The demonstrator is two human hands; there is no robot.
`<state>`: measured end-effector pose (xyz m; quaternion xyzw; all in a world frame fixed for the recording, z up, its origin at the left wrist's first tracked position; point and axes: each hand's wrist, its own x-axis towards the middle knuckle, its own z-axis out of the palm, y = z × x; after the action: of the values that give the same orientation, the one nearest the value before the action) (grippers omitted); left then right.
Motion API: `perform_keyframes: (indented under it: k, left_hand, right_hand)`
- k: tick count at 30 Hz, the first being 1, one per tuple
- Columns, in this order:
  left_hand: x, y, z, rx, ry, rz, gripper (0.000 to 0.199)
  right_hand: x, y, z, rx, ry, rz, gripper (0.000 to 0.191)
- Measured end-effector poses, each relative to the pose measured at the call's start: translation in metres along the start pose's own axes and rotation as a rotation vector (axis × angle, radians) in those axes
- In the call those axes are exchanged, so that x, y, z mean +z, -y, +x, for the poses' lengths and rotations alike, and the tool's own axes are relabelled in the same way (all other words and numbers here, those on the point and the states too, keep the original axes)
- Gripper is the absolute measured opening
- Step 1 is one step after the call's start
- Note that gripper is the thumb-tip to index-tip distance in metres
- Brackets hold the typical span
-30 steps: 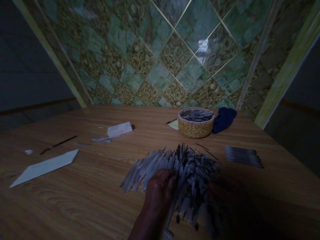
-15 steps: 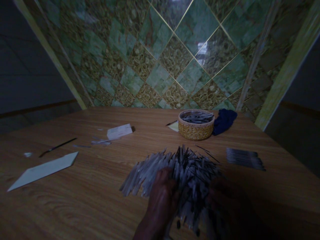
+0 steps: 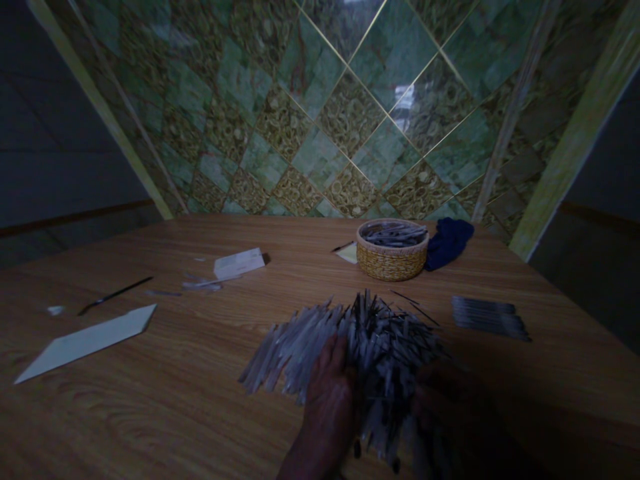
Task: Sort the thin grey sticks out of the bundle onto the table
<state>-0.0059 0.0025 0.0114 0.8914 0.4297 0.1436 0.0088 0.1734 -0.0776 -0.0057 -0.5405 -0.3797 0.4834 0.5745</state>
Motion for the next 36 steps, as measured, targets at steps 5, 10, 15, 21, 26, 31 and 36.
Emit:
perform_keyframes:
  k: [5, 10, 15, 21, 26, 31, 36]
  left_hand:
    - [0.002, -0.004, 0.000, 0.000, 0.042, 0.020, 0.023]
    - [0.005, -0.002, -0.003, 0.000, -0.109, -0.158, 0.033]
    - [-0.003, -0.004, -0.003, -0.154, -0.320, -0.640, 0.012]
    - [-0.004, -0.009, 0.003, -0.604, -0.285, -1.549, 0.012]
    - [-0.010, -0.007, 0.008, -0.780, -0.293, -1.781, 0.013]
    - [-0.011, -0.002, 0.010, -0.854, -0.295, -1.906, 0.007]
    - [-0.007, 0.001, 0.012, -0.890, -0.319, -1.903, 0.007]
  right_hand:
    - [-0.001, -0.005, 0.000, -0.041, -0.006, -0.027, 0.021]
    - [-0.003, -0.007, 0.000, -0.069, 0.008, -0.075, 0.023]
    - [-0.003, -0.008, 0.000, -0.041, 0.009, -0.043, 0.025]
    - [0.001, -0.013, -0.004, -0.033, -0.031, 0.014, 0.035]
    - [-0.003, 0.005, -0.015, -0.344, -0.018, -0.465, 0.028]
    - [-0.013, 0.029, -0.032, -0.477, 0.015, -0.655, 0.019]
    - [-0.015, 0.044, -0.043, -0.595, 0.060, -0.838, 0.021]
